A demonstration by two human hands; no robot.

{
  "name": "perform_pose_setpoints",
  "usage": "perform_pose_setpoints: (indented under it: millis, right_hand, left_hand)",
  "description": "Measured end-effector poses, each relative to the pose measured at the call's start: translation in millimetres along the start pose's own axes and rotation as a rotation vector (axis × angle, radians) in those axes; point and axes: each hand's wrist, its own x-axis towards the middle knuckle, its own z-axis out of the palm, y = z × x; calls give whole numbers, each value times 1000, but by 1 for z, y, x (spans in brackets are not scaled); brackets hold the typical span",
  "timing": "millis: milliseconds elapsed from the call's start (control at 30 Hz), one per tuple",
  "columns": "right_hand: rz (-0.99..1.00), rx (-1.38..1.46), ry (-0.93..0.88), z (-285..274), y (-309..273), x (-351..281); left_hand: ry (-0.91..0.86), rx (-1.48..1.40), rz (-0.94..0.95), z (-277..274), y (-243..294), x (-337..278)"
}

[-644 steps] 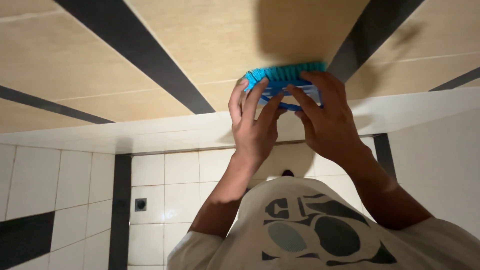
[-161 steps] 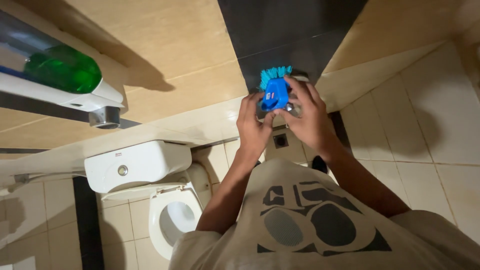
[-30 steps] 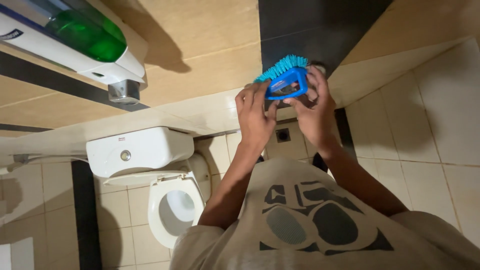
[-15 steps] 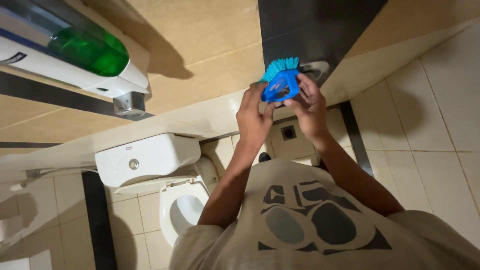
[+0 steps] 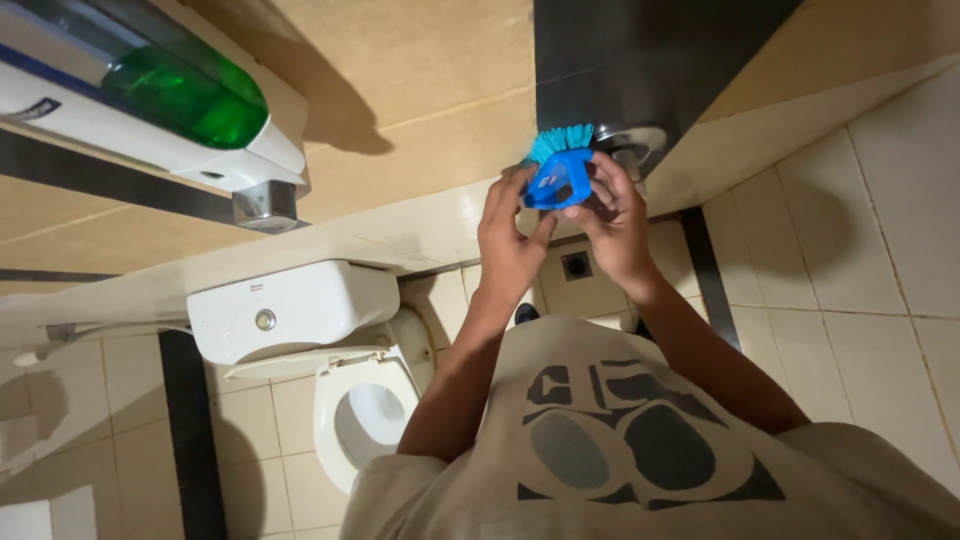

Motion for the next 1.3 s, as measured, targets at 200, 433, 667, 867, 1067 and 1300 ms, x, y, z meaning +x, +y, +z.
perform_pose_setpoints:
  millis: [200,433,667,867,1067,1300]
  right_hand:
    - [36,78,-24,1,6,0]
    - [49,17,-37,-1,16,-4]
    - [57,-205,15,-2,41,-11]
    - [101,-135,-22,7,30,-9]
    - [102,-128,-14,8,26,-7]
    - [-7,-198,-26,18,2,2]
  left_hand:
    - [1,-10,22,0,-8,-3]
    - [-40,-81,-76,4,-22,-7]
    - [-40,-192,-182,11,-52,-19]
    - [-56,-317,-307,15,-64,-24]
    - [-15,-408,-254,14,-59,-23]
    - [15,-529,-329,10,-39,-17]
